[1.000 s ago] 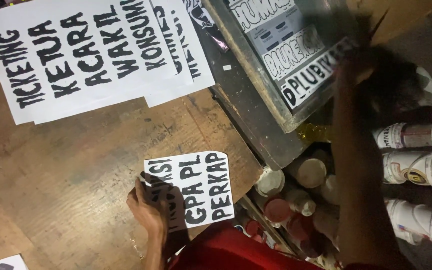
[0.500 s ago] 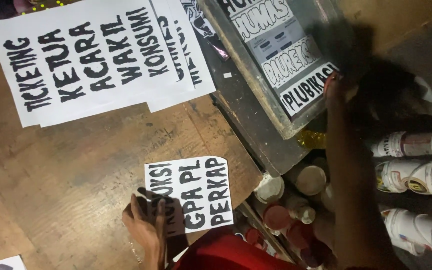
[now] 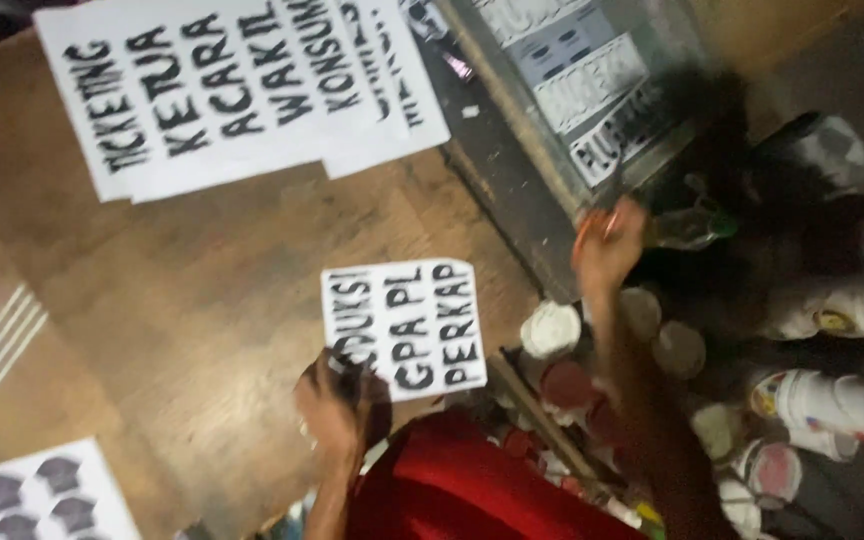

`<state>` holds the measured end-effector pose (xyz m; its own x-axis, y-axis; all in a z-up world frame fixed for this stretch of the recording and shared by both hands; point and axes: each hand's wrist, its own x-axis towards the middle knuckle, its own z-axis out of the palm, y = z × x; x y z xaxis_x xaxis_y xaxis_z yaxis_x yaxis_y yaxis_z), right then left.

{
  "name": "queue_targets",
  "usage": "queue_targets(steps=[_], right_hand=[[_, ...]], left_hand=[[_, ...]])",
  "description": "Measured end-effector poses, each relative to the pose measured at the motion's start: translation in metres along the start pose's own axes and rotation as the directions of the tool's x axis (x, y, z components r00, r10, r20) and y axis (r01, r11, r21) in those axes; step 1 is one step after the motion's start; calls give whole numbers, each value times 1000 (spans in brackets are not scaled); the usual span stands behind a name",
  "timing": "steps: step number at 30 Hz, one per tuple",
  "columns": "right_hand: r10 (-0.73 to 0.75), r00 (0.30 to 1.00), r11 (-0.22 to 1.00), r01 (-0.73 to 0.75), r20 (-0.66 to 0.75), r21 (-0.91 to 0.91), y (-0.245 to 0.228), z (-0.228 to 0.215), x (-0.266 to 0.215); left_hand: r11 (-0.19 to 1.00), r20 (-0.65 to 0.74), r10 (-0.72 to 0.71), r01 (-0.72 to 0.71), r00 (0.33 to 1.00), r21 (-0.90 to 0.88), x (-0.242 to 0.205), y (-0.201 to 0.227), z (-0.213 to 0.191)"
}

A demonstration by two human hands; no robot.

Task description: The person uses orange-handled scissors to cut a white paper sheet printed with black text into separate strips. The person repeatedly cuts along the text lines, separates the strips, and places them on the table or a nearby surface.

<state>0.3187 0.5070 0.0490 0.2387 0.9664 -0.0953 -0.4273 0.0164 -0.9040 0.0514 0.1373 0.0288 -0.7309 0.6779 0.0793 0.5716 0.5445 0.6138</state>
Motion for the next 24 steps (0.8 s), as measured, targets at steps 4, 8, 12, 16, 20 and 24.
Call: queue_targets(steps=[4,8,12,16,20,24], right_hand=[[-306,951,219,112,40,-969,86,-119,-189],[-214,941,543,-108,-262,-833,113,-115,-288],[104,943,938,-198,-315,-283,134,-124,-273],[-109,856,869,-165,-506,-467,104,-82,-285],[-58,914,846,-168,-401,-506,65,-37,-289],[6,950,844,-172,-312,-508,44,-13,-284]], left_hand=[[999,-20,-2,3,1000,46,-19,-13,-1],[994,46,76,-72,996,-81,-33,-26,3],[978,85,84,-66,993,-196,-37,-38,-12],[795,187,-100,191,977,-576,-27,-44,-4],[360,406,-217,459,888,-812,3,-40,-25],[492,473,-257,536,843,-686,19,-44,-23]])
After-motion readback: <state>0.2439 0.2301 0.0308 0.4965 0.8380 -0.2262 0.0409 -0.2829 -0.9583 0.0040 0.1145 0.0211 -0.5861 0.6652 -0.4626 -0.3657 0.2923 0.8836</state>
